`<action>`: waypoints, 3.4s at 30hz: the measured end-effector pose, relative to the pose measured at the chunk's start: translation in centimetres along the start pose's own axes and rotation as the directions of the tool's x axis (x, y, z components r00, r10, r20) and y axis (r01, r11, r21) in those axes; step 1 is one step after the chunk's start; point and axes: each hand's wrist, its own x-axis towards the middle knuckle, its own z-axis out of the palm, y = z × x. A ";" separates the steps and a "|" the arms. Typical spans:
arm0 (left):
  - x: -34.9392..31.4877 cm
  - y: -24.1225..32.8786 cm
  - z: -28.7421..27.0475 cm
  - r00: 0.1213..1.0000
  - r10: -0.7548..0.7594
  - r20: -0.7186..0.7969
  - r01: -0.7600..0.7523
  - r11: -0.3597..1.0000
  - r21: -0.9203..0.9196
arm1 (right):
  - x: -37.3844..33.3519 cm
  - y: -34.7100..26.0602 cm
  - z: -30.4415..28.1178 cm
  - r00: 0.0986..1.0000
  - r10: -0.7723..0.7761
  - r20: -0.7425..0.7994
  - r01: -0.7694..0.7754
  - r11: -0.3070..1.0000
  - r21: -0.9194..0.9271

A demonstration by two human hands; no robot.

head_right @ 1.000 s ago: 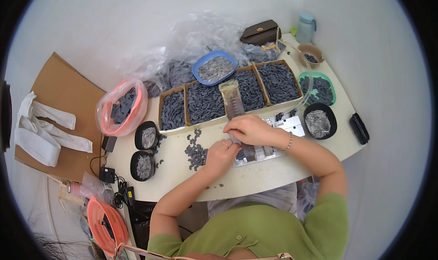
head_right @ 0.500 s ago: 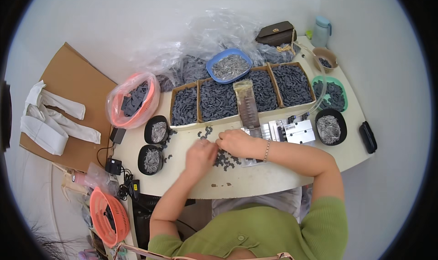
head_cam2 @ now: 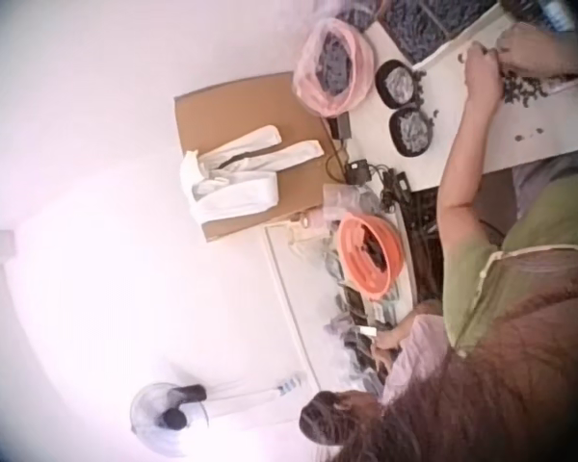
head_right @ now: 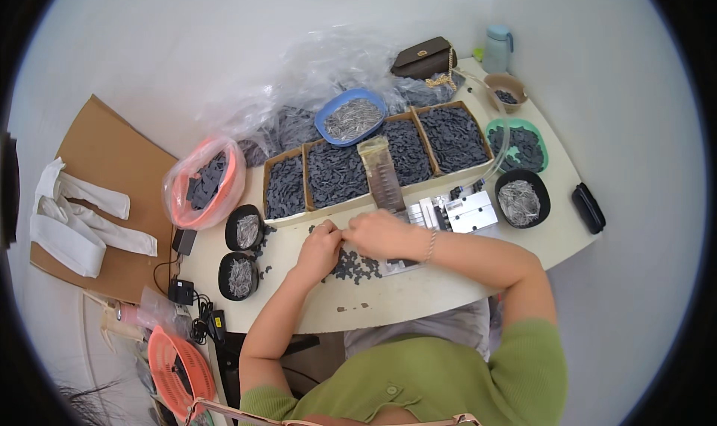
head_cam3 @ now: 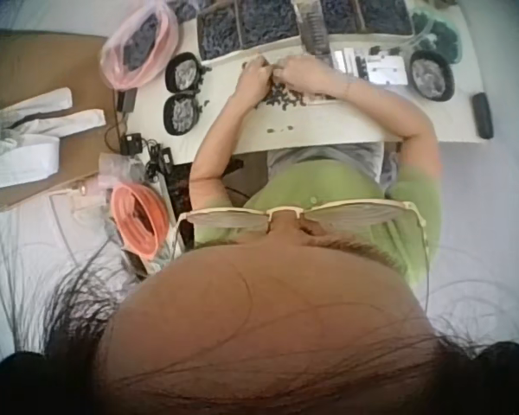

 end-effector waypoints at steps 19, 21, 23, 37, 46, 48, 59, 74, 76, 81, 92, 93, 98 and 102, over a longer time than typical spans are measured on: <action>2.8 5.3 3.0 0.907 0.252 -0.337 -0.311 0.941 -0.134 | -8.3 1.1 -3.2 0.980 -0.025 -0.199 0.006 0.996 -0.092; 2.1 5.8 3.3 0.902 0.336 -0.273 -0.351 0.936 -0.007 | -8.2 1.8 -3.9 0.979 0.051 -0.199 -0.048 0.999 0.021; 1.1 6.3 3.5 0.896 0.391 -0.209 -0.372 0.920 0.122 | -7.8 1.9 -4.7 0.974 0.099 -0.205 -0.083 0.993 0.086; -3.2 0.9 -1.3 0.973 -0.063 -0.223 0.055 0.997 -0.045 | 0.9 0.4 1.0 0.992 -0.029 0.121 0.024 0.999 0.042; -1.2 -1.0 -1.2 0.997 -0.025 -0.079 0.011 0.985 -0.170 | -2.0 2.6 -3.7 0.997 0.038 -0.067 -0.032 0.995 0.100; -0.5 -0.6 -1.0 0.998 -0.050 -0.034 0.041 0.977 -0.211 | -3.3 3.0 -4.2 0.987 0.153 -0.047 -0.143 0.975 0.169; 3.4 4.7 1.4 0.949 0.086 -0.304 -0.181 0.937 -0.300 | -6.5 1.3 -2.0 0.972 -0.123 -0.200 0.054 0.947 -0.317; 4.2 4.8 2.4 0.938 0.103 -0.330 -0.184 0.957 -0.224 | -5.8 1.6 -1.5 0.980 -0.028 -0.195 -0.034 0.950 -0.311; 4.1 4.7 2.4 0.936 0.107 -0.336 -0.194 0.952 -0.235 | -6.2 0.8 -1.3 0.986 -0.049 -0.161 -0.014 0.931 -0.366; 3.9 5.5 2.3 0.940 0.244 -0.237 -0.269 0.960 -0.078 | -7.8 0.4 -1.8 0.977 0.001 -0.215 -0.053 0.970 -0.239; 1.6 7.2 2.8 0.863 0.503 -0.038 -0.447 0.798 0.404 | -20.3 16.3 -13.9 0.506 0.674 -0.539 -0.811 0.584 -0.032; 1.4 7.3 2.8 0.869 0.494 -0.023 -0.440 0.794 0.419 | -20.7 17.5 -13.7 0.512 0.727 -0.457 -0.824 0.566 -0.022; 1.2 7.3 2.6 0.898 0.441 0.001 -0.399 0.811 0.427 | -19.1 19.4 -10.9 0.506 0.815 -0.280 -0.856 0.516 -0.046; 0.3 6.2 1.1 0.931 0.360 -0.060 -0.351 0.929 0.119 | -19.4 19.2 -12.0 0.483 0.809 -0.336 -0.867 0.495 -0.057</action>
